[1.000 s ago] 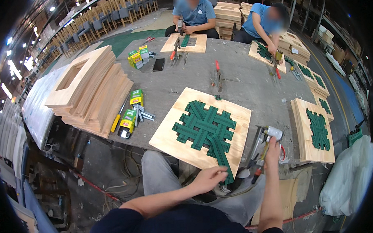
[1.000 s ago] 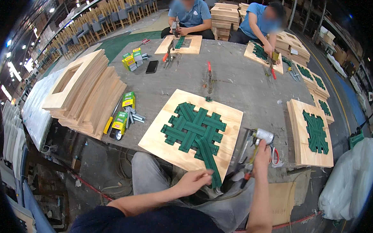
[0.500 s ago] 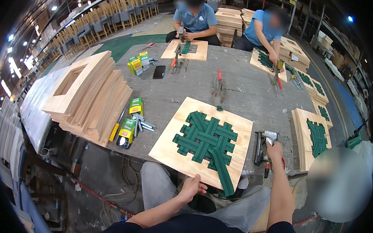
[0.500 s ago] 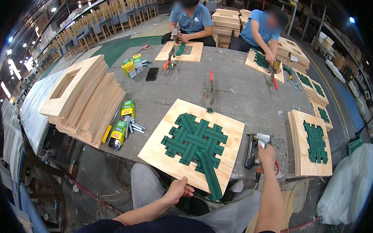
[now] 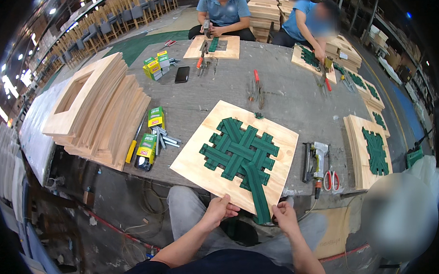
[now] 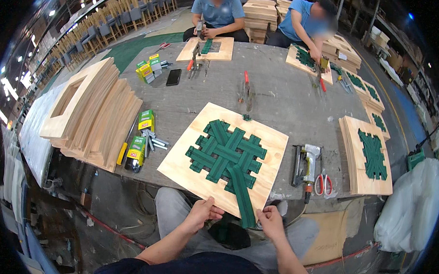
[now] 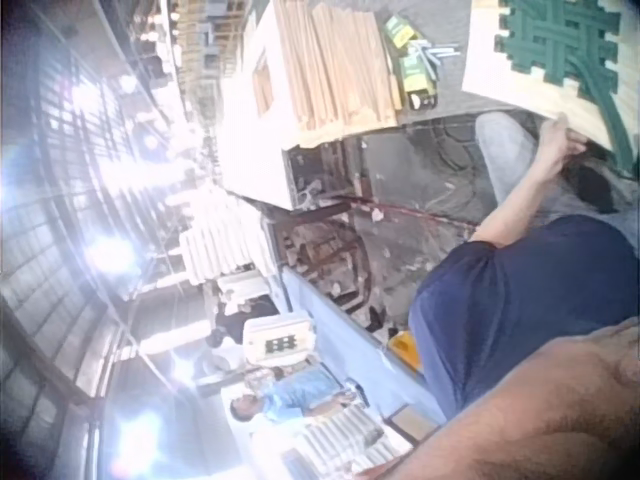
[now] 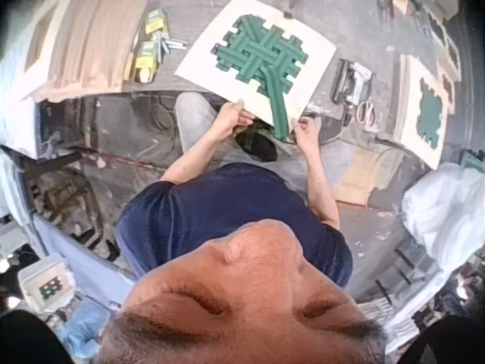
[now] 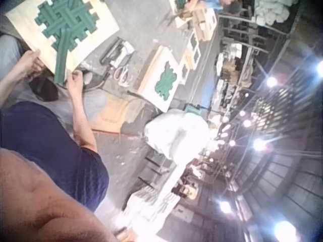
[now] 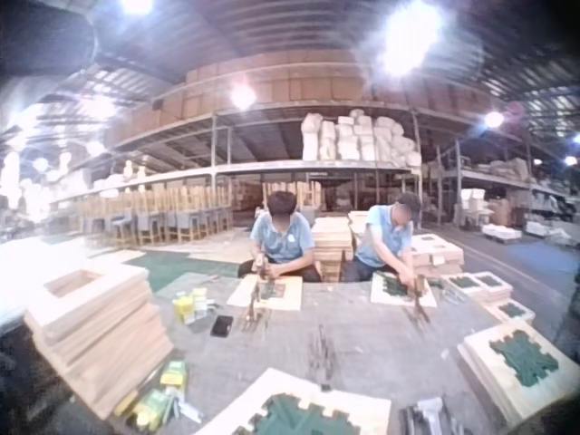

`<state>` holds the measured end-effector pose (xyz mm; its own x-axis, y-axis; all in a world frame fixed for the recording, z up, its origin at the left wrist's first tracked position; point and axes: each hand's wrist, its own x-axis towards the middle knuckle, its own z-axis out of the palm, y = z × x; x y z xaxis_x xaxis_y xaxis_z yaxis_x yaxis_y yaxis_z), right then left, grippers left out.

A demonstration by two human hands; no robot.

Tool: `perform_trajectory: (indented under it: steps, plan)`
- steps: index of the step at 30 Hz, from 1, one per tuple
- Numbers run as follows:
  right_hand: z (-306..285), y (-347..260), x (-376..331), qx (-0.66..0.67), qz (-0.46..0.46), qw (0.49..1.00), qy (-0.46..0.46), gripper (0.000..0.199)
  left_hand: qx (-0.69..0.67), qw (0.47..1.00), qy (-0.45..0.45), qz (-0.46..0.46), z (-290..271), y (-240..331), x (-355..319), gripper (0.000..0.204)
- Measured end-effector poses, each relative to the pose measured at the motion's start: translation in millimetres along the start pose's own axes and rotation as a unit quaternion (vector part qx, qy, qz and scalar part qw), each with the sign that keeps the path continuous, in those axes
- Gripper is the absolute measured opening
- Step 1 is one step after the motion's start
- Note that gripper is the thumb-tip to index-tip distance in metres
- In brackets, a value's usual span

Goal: The person weaves green rattan strips into a square wooden frame to create a woven pattern. They use a staple gun to secure the strips and scissors to trim excess material. The person works on a single unit while two other workers perform similar tasks in the background.

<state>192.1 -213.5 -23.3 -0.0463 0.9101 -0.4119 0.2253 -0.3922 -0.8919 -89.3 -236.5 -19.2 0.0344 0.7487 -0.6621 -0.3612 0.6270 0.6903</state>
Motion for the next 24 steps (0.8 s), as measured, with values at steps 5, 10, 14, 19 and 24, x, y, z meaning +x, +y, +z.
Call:
perform_trajectory:
  steps: [5,10,14,19,24]
  plan:
    - [39,2,-32,0.113,0.015,0.986,-0.122,0.048,0.011,1.000,-0.009,-0.002,-3,-3,-7,0.052]
    - [7,12,-46,-0.021,0.104,0.989,-0.105,0.032,0.137,0.980,-0.090,-0.113,-7,2,-13,0.060]
    - [-16,-13,-75,0.088,0.111,0.984,-0.108,0.024,0.180,0.939,-0.263,-0.132,24,-10,-35,0.061]
    - [-42,-23,-97,0.131,0.063,0.981,-0.131,0.032,0.017,0.945,-0.316,-0.080,101,-22,-23,0.055]
    - [-75,-11,-98,0.098,0.075,0.976,-0.179,0.036,0.057,0.945,-0.314,-0.075,145,-37,-16,0.052]
